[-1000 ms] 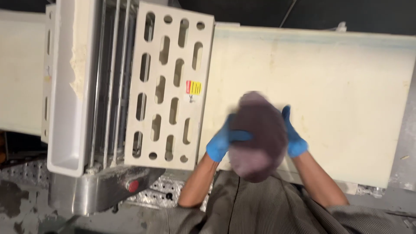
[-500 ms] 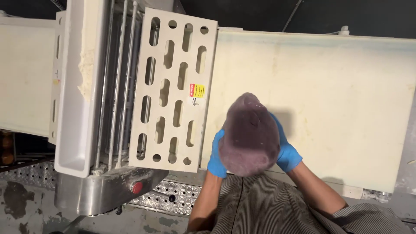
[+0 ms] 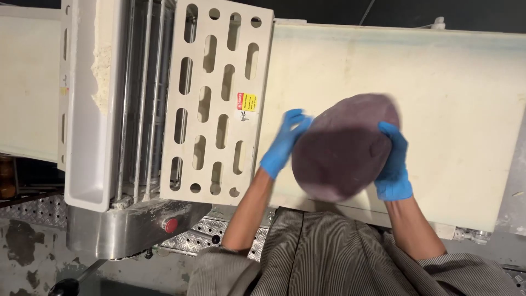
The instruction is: Flattening and folding purple dough using a commercial dough sheeter.
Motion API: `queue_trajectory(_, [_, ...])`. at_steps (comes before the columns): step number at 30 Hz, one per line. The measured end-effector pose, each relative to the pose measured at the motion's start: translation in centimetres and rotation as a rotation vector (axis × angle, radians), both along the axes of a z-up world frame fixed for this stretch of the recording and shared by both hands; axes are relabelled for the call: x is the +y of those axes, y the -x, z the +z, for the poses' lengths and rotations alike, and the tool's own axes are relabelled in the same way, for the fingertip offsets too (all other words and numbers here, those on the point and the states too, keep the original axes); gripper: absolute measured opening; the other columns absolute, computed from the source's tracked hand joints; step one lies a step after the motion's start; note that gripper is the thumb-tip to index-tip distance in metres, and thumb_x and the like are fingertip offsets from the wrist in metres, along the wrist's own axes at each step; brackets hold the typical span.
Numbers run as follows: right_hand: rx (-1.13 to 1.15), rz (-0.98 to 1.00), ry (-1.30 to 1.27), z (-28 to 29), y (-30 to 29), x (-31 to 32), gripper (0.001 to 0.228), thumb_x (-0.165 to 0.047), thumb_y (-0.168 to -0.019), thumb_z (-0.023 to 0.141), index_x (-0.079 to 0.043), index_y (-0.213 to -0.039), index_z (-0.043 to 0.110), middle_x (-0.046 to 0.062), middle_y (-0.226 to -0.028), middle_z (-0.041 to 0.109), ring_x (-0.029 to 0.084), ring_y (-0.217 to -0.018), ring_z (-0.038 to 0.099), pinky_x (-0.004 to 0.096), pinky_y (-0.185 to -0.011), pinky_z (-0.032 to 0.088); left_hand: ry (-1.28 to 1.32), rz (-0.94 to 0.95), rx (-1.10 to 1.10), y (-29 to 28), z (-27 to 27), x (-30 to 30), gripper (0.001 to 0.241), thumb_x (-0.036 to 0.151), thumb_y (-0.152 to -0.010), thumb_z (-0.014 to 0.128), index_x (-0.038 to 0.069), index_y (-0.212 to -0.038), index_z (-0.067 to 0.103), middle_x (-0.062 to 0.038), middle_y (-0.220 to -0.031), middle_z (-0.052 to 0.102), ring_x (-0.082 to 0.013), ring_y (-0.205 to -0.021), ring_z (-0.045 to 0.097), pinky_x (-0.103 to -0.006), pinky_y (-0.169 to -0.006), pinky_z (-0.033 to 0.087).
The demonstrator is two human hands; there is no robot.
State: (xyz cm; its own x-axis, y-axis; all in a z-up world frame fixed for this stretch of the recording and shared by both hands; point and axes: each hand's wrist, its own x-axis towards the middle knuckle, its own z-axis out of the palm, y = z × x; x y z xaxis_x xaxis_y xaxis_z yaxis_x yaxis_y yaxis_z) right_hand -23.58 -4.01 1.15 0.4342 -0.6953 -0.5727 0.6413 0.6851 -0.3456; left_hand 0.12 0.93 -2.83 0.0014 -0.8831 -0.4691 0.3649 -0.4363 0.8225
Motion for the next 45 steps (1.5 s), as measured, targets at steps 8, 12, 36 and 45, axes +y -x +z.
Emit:
queue_trajectory(8, [0.180,-0.020,0.241,-2.8,-3.4,0.4,0.048,-0.021,-0.099,0.061,-0.004,-0.142,0.050,0.012,-0.137,0.063,0.025,-0.129,0.059,0.039,-0.114,0.046,0.073,0.284,0.602,-0.1,-4.1,4.2,0.058,0.036,-0.102,0.050,0.008,-0.152,0.046,-0.009,-0.150,0.056,-0.0220,-0.137,0.054,-0.0365,-0.114,0.046])
queue_trajectory(12, [0.486,0.138,0.391,-4.7,1.0,0.3,0.050,-0.022,-0.101,0.048,-0.015,-0.149,0.035,0.003,-0.142,0.048,0.018,-0.131,0.048,0.035,-0.106,0.045,0.138,0.317,0.646,-0.2,-1.0,6.3,0.055,0.022,-0.094,0.058,-0.001,-0.144,0.054,-0.016,-0.140,0.062,-0.0279,-0.129,0.060,-0.0423,-0.111,0.050])
queue_trajectory(36, [0.013,0.051,-0.074,-0.1,-5.3,2.3,0.056,-0.042,-0.096,0.060,-0.014,-0.143,0.055,0.004,-0.134,0.069,0.020,-0.126,0.060,0.034,-0.102,0.053,0.095,0.456,1.000,1.0,-0.4,8.5,0.064,0.029,-0.094,0.063,0.005,-0.150,0.046,-0.016,-0.148,0.056,-0.0297,-0.135,0.053,-0.0433,-0.116,0.041])
queue_trajectory(45, [0.244,-0.105,0.364,-5.5,2.2,3.5,0.073,-0.046,-0.089,0.057,-0.019,-0.155,0.039,0.010,-0.152,0.052,0.028,-0.135,0.056,0.047,-0.107,0.048,0.296,-0.195,0.280,-0.2,7.8,2.3,0.079,0.004,-0.063,0.086,0.001,-0.137,0.059,-0.010,-0.131,0.065,-0.0211,-0.123,0.061,-0.0392,-0.109,0.050])
